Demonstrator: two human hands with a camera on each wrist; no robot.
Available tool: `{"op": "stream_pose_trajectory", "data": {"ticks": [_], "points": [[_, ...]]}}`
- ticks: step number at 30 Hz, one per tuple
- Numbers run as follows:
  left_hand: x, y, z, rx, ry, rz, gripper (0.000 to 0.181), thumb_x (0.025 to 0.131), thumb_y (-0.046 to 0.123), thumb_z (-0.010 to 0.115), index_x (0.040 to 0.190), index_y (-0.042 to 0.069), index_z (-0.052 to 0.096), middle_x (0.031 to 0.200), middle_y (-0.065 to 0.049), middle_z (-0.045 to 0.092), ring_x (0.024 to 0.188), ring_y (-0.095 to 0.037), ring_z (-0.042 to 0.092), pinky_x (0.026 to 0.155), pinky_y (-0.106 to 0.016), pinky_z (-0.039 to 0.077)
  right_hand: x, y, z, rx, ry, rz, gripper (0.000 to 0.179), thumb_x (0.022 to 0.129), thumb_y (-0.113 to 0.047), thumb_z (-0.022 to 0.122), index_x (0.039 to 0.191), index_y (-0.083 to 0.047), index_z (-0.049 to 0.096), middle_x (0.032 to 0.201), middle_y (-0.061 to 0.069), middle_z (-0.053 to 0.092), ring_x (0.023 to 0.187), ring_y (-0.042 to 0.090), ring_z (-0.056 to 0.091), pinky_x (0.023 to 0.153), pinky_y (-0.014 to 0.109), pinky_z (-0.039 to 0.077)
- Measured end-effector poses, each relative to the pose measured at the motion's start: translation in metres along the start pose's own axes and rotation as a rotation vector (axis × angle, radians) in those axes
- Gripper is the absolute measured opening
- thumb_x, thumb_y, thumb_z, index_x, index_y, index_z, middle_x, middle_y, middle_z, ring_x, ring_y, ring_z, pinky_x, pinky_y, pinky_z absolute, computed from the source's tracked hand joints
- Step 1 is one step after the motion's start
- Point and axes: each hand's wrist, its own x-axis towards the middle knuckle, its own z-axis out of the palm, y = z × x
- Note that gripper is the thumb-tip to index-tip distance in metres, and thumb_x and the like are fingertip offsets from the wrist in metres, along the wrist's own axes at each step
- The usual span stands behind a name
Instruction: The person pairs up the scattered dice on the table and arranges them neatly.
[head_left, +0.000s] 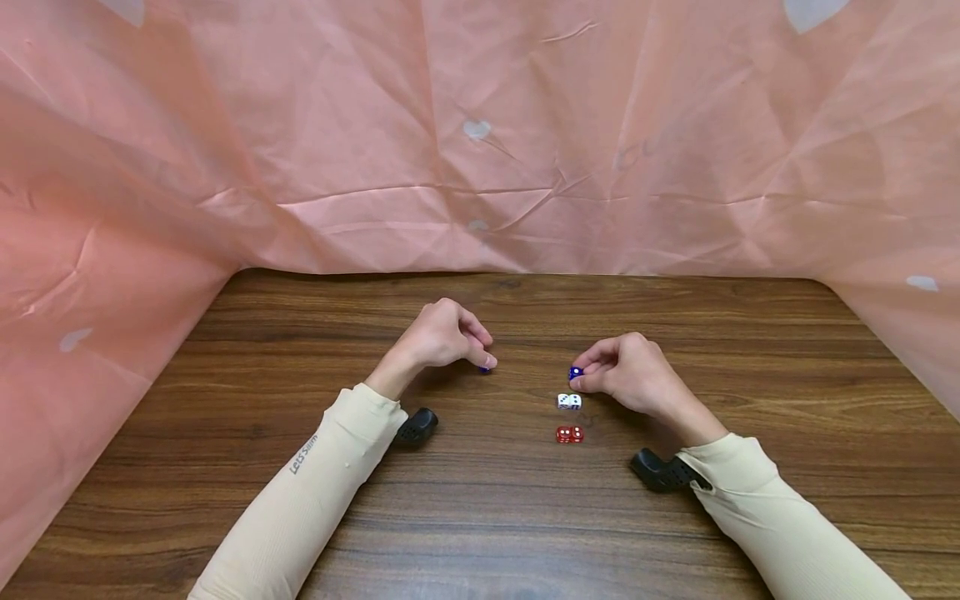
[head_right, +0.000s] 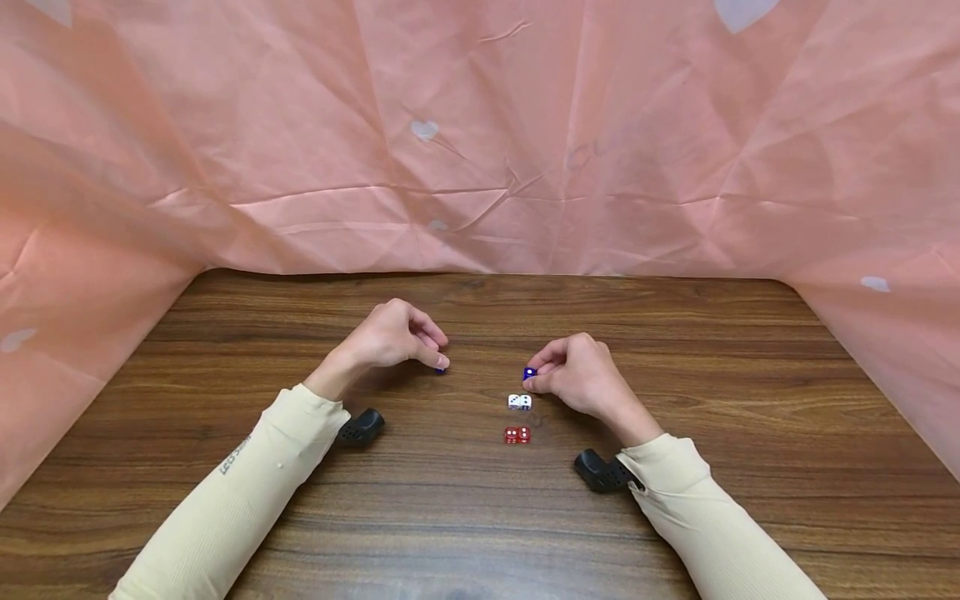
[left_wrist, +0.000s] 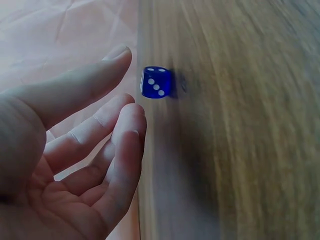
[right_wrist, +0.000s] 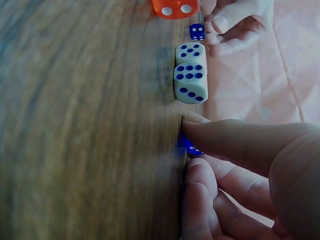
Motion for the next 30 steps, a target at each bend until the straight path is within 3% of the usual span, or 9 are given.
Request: {"op": "stream_pose_trajectory", "data": {"ticks": [12, 30], "points": [[0.0013, -0.0026, 0.0059, 0.004, -0.036, -0.003, 0.026, 0.069, 0.015, 0.099, 0.089, 0.016, 0.084, 0.079, 0.005, 0.079, 0.079, -0.007, 0.069, 0.085, -0.024, 0.05, 0.0005, 0.0001, -0.0004, 0.008, -0.005, 0.001, 0.019, 0.083, -0.029, 0.089, 0.097, -0.017, 0.083, 0.083, -0.007, 0.08, 0.079, 0.008, 0.067, 0.078, 0.031, 0.049], [0.0006, -0.0032, 0.0055, 0.013, -0.019, -0.022, 0.024, 0.069, 0.014, 0.1, 0.088, 0.017, 0.084, 0.08, 0.004, 0.079, 0.081, -0.008, 0.069, 0.086, -0.026, 0.05, 0.0009, 0.0, -0.0001, 0.012, -0.007, 0.001, 0.018, 0.083, -0.027, 0.088, 0.097, -0.016, 0.082, 0.082, -0.006, 0.079, 0.078, 0.008, 0.066, 0.076, 0.03, 0.049]]}}
